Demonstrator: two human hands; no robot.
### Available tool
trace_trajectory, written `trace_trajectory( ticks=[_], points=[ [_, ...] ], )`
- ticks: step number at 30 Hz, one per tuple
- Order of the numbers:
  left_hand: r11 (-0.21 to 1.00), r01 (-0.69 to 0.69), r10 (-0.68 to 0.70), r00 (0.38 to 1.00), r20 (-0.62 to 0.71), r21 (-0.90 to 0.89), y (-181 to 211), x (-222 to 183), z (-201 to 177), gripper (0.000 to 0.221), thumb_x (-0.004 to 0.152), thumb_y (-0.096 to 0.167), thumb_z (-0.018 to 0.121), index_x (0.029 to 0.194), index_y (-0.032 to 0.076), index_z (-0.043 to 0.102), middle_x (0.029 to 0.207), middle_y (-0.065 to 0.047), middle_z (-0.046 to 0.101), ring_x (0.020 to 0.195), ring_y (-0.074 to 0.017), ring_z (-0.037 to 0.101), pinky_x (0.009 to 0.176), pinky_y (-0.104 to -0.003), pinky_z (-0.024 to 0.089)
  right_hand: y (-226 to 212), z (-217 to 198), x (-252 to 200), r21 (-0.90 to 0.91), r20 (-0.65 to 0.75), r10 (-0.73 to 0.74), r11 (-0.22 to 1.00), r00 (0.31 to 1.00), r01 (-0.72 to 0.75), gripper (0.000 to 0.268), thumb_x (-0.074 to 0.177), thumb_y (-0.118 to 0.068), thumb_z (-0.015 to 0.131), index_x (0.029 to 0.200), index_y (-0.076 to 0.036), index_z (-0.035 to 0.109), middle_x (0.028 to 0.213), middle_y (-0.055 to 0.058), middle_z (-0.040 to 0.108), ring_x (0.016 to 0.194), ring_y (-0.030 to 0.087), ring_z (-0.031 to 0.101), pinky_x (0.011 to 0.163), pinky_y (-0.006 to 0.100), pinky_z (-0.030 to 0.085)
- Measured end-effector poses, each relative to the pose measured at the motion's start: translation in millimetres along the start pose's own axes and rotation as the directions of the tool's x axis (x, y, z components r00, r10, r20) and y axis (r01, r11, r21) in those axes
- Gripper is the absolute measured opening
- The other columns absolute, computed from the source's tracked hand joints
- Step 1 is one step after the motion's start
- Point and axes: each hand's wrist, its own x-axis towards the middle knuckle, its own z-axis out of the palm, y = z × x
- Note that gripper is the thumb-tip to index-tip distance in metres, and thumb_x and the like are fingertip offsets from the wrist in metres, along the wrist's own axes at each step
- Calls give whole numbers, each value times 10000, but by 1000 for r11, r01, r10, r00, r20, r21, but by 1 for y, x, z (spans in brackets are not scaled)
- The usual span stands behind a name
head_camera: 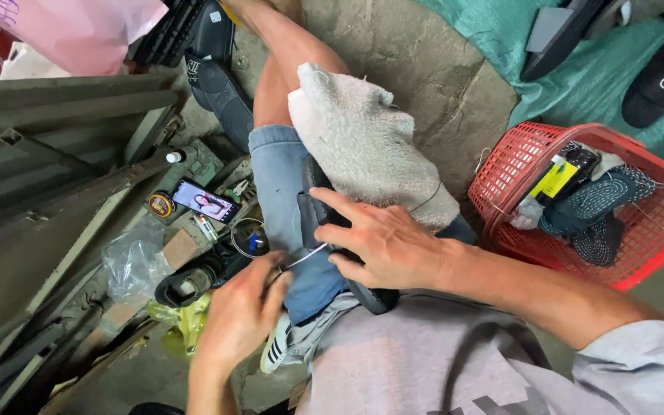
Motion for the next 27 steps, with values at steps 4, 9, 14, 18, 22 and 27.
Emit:
trace_trajectory(
  ticks=[4,9,14,18,22,27],
  points=[
    [987,-158,162,964,-213,35,-13,-9,-1,274,981,282,646,1112,42,667,1065,-102,758,928,-273,720,823,-441,572,-5,8,2,47,-78,71,997,994,-67,193,841,-171,654,1030,-160,615,1601,193,379,858,371,732,459,524,542],
    [855,-197,423,800,-425,480,-8,-16,10,220,997,157,697,1196,66,672,1043,-114,662,780,-270,560,660,-398,410,-8,16,2,85,-157,124,990,980,-112,176,825,-151,654,999,-165,633,1594,184,400,780,347,728,435,498,518],
    [905,-297,402,833,-380,305,-5,-23,-5,275,959,225,749,1151,65,635,921,-66,670,781,-193,628,653,-345,471,-5,18,1,76,-163,139,989,977,-128,192,818,-147,658,1009,-156,631,1609,161,384,753,321,731,478,473,524],
    [800,272,-288,956,57,-534,-47,-50,-11,310,961,292,629,1051,74,830,564,-19,622,466,-107,491,430,-274,391,-4,18,0,59,-143,140,989,980,-133,197,824,-169,679,1018,-177,647,1602,188,383,744,317,732,474,467,534],
    [638,494,-479,855,198,-591,-115,-91,-18,320,985,196,611,1012,-41,825,635,-157,657,513,-233,504,504,-379,435,-5,16,0,44,-148,128,991,981,-123,186,837,-169,696,1016,-185,647,1588,203,393,748,307,732,423,443,535],
    [676,314,-280,946,163,-666,-110,-82,6,306,958,237,623,1057,0,790,691,-108,735,558,-191,647,514,-323,547,1,11,-19,85,-121,130,989,984,-120,337,950,-238,650,1248,-95,586,1380,161,534,792,259,742,610,410,630]
  ],
)
